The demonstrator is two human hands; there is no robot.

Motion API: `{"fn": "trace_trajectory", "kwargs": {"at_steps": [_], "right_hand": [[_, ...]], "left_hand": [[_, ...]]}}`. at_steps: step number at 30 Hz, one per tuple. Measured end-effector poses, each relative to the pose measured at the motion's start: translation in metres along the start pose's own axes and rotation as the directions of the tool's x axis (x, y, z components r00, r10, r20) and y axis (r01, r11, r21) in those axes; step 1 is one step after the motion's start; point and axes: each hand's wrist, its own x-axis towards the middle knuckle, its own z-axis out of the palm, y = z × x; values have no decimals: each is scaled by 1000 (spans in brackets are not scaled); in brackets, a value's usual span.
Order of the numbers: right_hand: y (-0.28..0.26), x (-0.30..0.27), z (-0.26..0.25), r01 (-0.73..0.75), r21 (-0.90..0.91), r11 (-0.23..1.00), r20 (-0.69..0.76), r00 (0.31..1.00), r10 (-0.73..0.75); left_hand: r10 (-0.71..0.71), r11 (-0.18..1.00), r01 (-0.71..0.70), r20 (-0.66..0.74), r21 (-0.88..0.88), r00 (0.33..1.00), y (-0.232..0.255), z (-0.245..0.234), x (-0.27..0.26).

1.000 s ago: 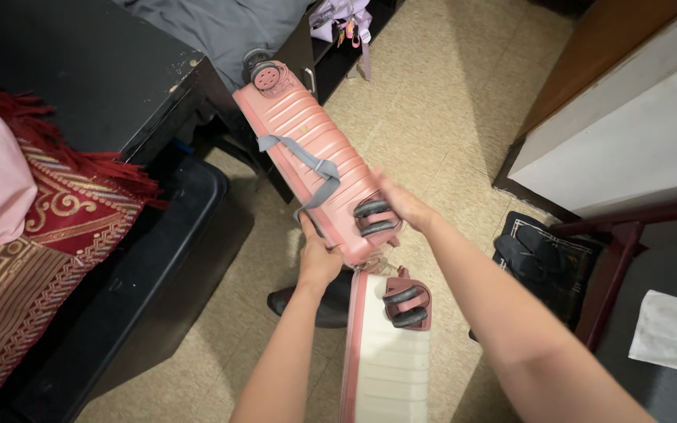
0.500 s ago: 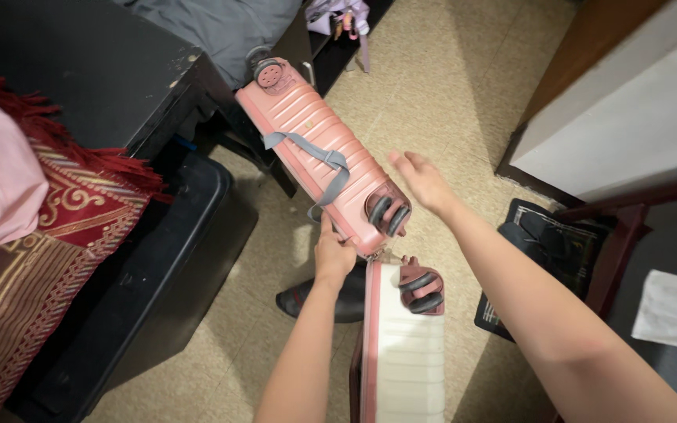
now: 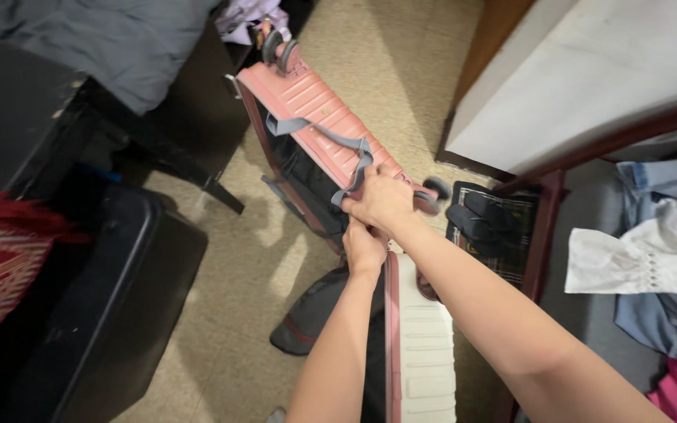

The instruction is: The person unpacks clothes from a suitcase, placing them on a bed. They then close the suitcase, reopen it, and fold a light green sweater on the bed.

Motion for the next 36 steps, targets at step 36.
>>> {"fn": "trace_trajectory", "kwargs": {"at_steps": [36], "right_hand": [[258, -228, 102, -340, 707, 619, 236, 940, 246]], "left_hand": [[-267, 874, -120, 672, 470, 690, -38, 126, -104]]}}
